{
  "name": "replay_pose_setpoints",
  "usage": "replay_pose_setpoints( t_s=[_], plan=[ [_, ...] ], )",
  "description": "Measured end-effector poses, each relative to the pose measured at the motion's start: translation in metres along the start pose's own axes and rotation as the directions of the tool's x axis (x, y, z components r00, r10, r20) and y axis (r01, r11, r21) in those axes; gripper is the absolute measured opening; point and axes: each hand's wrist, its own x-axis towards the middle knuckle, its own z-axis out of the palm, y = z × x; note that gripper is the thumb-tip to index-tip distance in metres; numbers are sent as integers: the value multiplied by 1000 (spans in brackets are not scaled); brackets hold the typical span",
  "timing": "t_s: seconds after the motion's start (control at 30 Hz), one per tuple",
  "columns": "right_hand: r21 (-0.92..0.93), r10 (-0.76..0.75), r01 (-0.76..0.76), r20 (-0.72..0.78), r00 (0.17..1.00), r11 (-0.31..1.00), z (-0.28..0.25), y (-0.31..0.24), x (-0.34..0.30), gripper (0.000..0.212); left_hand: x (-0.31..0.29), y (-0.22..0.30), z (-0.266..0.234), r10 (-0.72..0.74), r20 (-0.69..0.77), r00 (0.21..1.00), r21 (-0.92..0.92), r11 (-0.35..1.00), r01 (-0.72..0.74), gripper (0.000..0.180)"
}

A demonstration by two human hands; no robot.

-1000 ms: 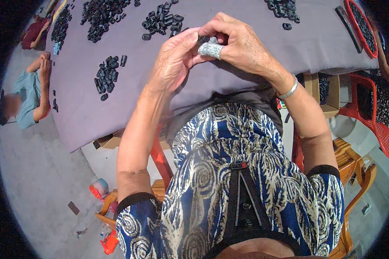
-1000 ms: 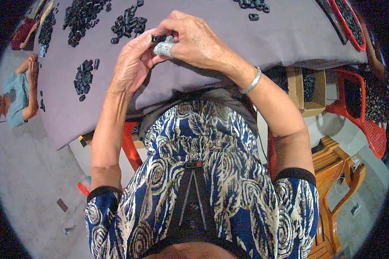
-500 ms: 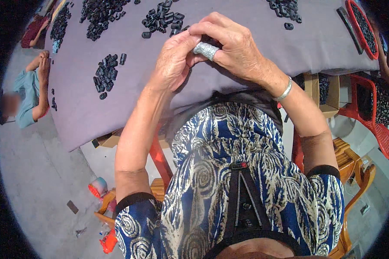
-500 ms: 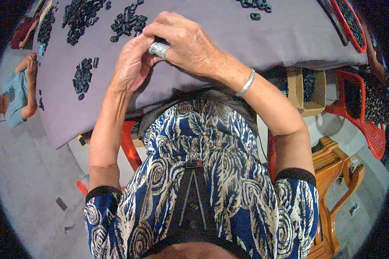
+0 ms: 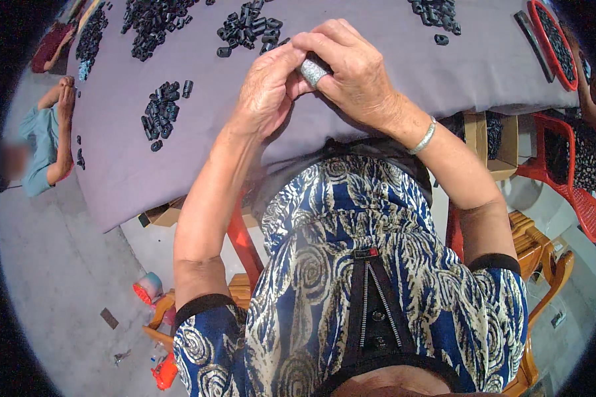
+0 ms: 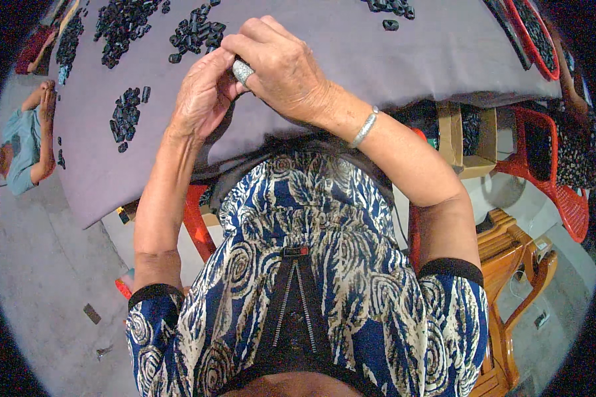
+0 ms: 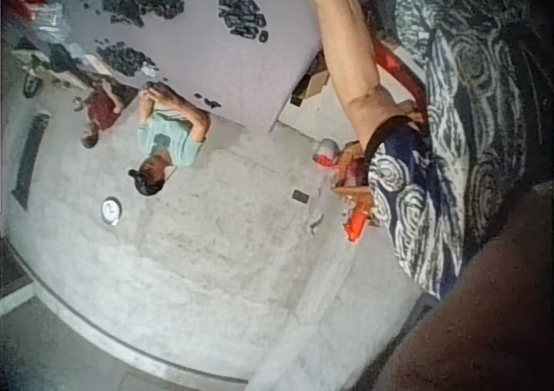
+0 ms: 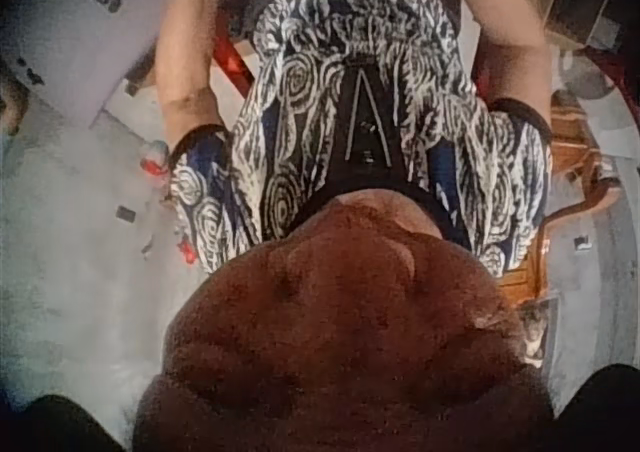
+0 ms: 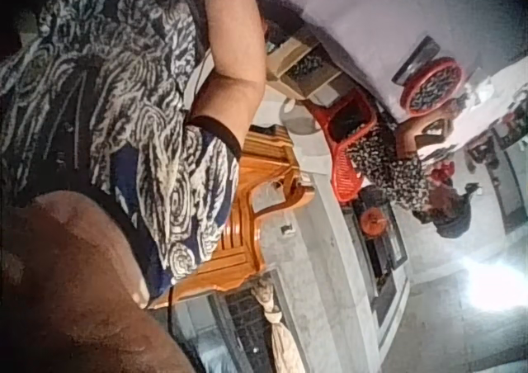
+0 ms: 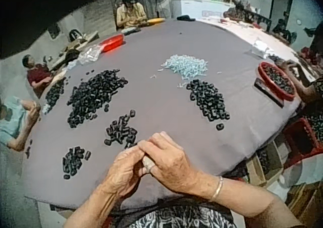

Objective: Assembling small black plastic components by hand at a communal workspace.

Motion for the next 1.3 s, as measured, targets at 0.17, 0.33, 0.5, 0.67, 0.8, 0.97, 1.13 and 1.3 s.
replay_pose_setpoints(
  t_s=[0.17, 0.33, 0.5, 0.67, 0.8, 0.97, 1.13, 1.3],
  plan=[
    [-27, -66, 66, 2, 998, 997, -1, 2, 0, 24, 1, 0, -1, -29, 17, 999, 18, 999, 29, 17],
    [-35, -63, 63, 4, 998, 997, -3, 3, 0, 22, 5, 2, -8, -45, 70, 997, -13, 999, 46, 18],
    [-247, -374, 352, -44, 927, 903, -7, 11, 12, 8, 11, 6, -14, -78, 153, 985, -17, 997, 81, 21],
    [-179, -225, 225, 24, 974, 958, -11, 6, 8, 13, 10, 10, -9, -83, 111, 990, 56, 995, 77, 21],
    [210, 67, -71, 25, 997, 975, -18, -4, 8, 21, 7, 5, -12, -74, 158, 985, -33, 996, 80, 28],
    [131, -194, 211, -134, 972, 969, -15, 18, 2, 26, -2, -1, 8, 30, 62, 998, -45, 999, -27, 32],
    [377, 303, -404, 299, 905, 833, -29, -1, 8, 19, -12, -2, 8, 97, 29, 995, -156, 984, -91, 33],
    [356, 301, -423, 349, 887, 833, -28, 6, 3, 17, -14, -4, 6, 102, -2, 995, -110, 989, -102, 31]
  ],
)
